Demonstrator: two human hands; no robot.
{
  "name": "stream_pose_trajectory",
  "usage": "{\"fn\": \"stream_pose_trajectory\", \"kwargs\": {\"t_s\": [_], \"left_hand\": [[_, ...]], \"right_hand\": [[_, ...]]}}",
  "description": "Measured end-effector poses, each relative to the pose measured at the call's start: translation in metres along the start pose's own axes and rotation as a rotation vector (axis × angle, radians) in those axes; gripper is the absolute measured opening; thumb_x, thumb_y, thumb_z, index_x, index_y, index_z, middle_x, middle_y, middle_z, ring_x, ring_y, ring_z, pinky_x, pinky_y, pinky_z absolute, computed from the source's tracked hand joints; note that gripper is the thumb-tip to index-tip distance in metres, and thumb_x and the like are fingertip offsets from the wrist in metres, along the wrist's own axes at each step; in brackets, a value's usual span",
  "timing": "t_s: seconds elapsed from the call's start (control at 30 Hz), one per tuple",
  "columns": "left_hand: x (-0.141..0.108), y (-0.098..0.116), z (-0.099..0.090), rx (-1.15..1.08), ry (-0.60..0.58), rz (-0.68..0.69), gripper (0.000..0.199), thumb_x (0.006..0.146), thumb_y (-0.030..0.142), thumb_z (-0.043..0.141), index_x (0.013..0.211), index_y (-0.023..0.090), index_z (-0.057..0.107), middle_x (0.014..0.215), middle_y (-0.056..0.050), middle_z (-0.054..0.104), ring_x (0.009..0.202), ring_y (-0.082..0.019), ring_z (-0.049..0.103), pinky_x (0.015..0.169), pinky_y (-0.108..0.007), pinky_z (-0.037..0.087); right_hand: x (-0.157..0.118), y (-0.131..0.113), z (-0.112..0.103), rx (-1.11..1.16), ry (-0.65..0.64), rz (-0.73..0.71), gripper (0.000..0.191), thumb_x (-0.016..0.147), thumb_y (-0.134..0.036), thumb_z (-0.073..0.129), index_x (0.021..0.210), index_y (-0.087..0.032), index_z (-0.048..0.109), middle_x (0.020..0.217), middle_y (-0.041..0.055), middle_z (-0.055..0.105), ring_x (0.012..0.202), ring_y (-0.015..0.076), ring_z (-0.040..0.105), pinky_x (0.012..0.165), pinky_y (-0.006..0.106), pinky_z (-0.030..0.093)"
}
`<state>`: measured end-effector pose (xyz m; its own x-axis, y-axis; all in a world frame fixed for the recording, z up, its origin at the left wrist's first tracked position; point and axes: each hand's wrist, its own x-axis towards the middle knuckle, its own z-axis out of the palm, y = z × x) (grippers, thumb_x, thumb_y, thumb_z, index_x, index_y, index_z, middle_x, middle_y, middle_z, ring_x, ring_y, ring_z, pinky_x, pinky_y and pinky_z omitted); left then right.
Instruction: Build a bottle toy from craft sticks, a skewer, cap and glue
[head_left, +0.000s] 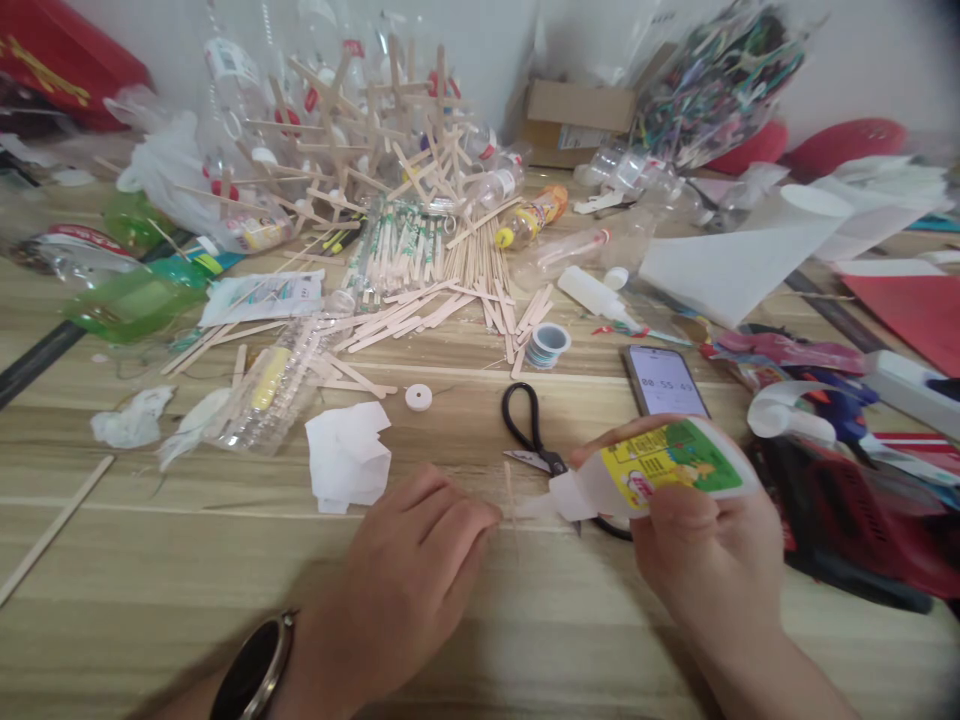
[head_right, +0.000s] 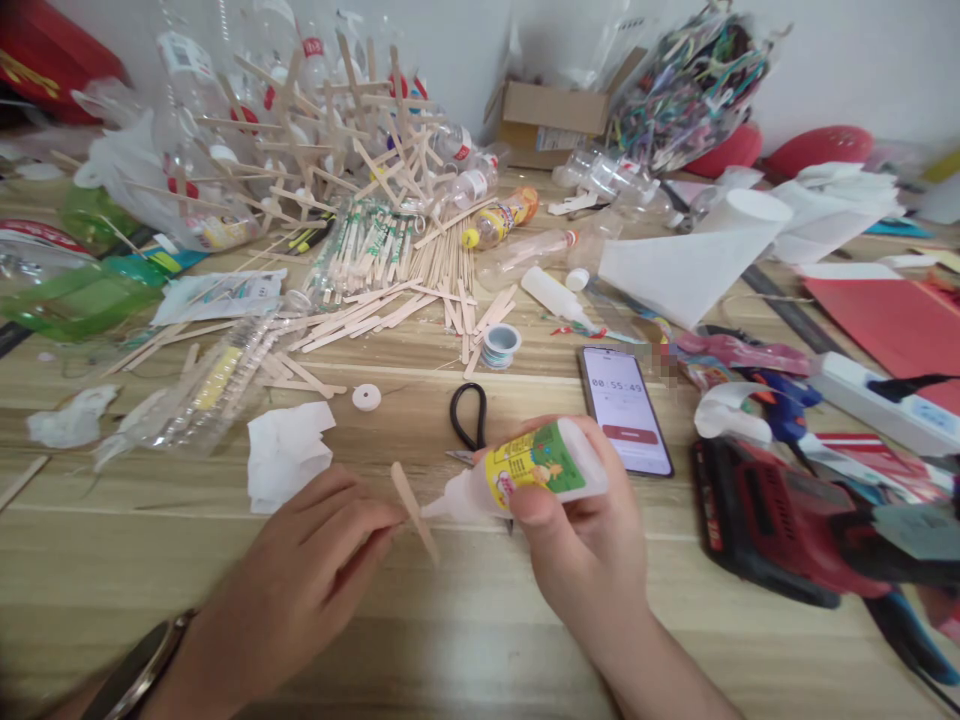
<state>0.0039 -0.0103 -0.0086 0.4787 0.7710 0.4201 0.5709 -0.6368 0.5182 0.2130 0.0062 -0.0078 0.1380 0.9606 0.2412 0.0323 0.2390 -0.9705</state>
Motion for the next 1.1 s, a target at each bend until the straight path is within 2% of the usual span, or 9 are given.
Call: {"fn": "stream_pose_trajectory", "kwargs": {"t_s": [0.17, 0.33, 0.47, 0.67, 0.8, 0.97, 1.1], "left_hand": [[0.0002, 0.0008, -0.0002, 0.020, 0.013, 0.000, 0.015, 0.096, 0.013, 0.044, 0.091, 0.018, 0.057, 0.079, -0.001, 0.066, 0.075, -0.018, 0.059, 0.068, -0.031, 0.048], [-0.0045, -0.0002, 0.0007, 0.033, -0.043, -0.043, 0.015, 0.096, 0.013, 0.042, 0.098, 0.020, 0.055, 0.085, -0.002, 0.068, 0.075, -0.018, 0.063, 0.065, -0.031, 0.050], [-0.0065, -0.0023, 0.0011, 0.007, -0.047, -0.006, 0.018, 0.094, 0.009, 0.043, 0.103, 0.019, 0.055, 0.090, -0.003, 0.069, 0.080, -0.019, 0.063, 0.070, -0.032, 0.051], [-0.0067, -0.0036, 0.0010, -0.018, -0.043, 0.007, 0.020, 0.093, 0.006, 0.043, 0.103, 0.018, 0.056, 0.090, -0.003, 0.068, 0.081, -0.018, 0.060, 0.073, -0.032, 0.051], [-0.0062, -0.0044, 0.0019, -0.005, -0.043, 0.010, 0.016, 0.093, 0.008, 0.046, 0.101, 0.018, 0.056, 0.089, -0.003, 0.068, 0.081, -0.019, 0.060, 0.072, -0.033, 0.050], [-0.0048, -0.0018, 0.0014, -0.017, -0.025, -0.011, 0.014, 0.093, 0.009, 0.046, 0.098, 0.018, 0.055, 0.085, -0.002, 0.066, 0.079, -0.018, 0.059, 0.071, -0.031, 0.050], [-0.0031, 0.0007, -0.0001, -0.021, -0.005, -0.038, 0.013, 0.094, 0.011, 0.045, 0.096, 0.020, 0.055, 0.081, -0.001, 0.065, 0.076, -0.018, 0.059, 0.067, -0.030, 0.049]], "right_hand": [[0.0007, 0.0004, -0.0003, 0.047, -0.012, 0.031, 0.024, 0.078, -0.046, 0.072, 0.093, -0.029, 0.066, 0.076, 0.0029, 0.073, 0.061, 0.0224, 0.069, 0.049, 0.031, 0.057], [0.0009, 0.0005, -0.0007, 0.079, -0.025, 0.051, 0.030, 0.076, -0.053, 0.072, 0.094, -0.029, 0.066, 0.075, 0.0037, 0.073, 0.056, 0.0218, 0.066, 0.041, 0.030, 0.052], [0.0012, 0.0005, -0.0004, 0.096, -0.009, 0.055, 0.029, 0.077, -0.052, 0.070, 0.093, -0.028, 0.066, 0.074, 0.0038, 0.072, 0.052, 0.0204, 0.063, 0.039, 0.029, 0.050], [0.0012, -0.0011, 0.0000, 0.105, 0.030, 0.040, 0.026, 0.079, -0.049, 0.070, 0.093, -0.028, 0.066, 0.078, 0.0023, 0.072, 0.058, 0.0193, 0.066, 0.038, 0.026, 0.047], [0.0016, -0.0030, 0.0017, 0.088, 0.013, 0.036, 0.034, 0.076, -0.058, 0.069, 0.092, -0.027, 0.065, 0.073, 0.0025, 0.072, 0.054, 0.0191, 0.063, 0.038, 0.028, 0.047], [0.0016, -0.0042, 0.0036, 0.081, 0.033, 0.034, 0.039, 0.073, -0.062, 0.070, 0.092, -0.028, 0.066, 0.075, 0.0033, 0.072, 0.056, 0.0203, 0.065, 0.042, 0.029, 0.052], [0.0002, -0.0027, 0.0024, 0.072, 0.028, 0.022, 0.034, 0.075, -0.058, 0.071, 0.094, -0.030, 0.066, 0.076, 0.0036, 0.072, 0.063, 0.0238, 0.069, 0.050, 0.033, 0.058]]}}
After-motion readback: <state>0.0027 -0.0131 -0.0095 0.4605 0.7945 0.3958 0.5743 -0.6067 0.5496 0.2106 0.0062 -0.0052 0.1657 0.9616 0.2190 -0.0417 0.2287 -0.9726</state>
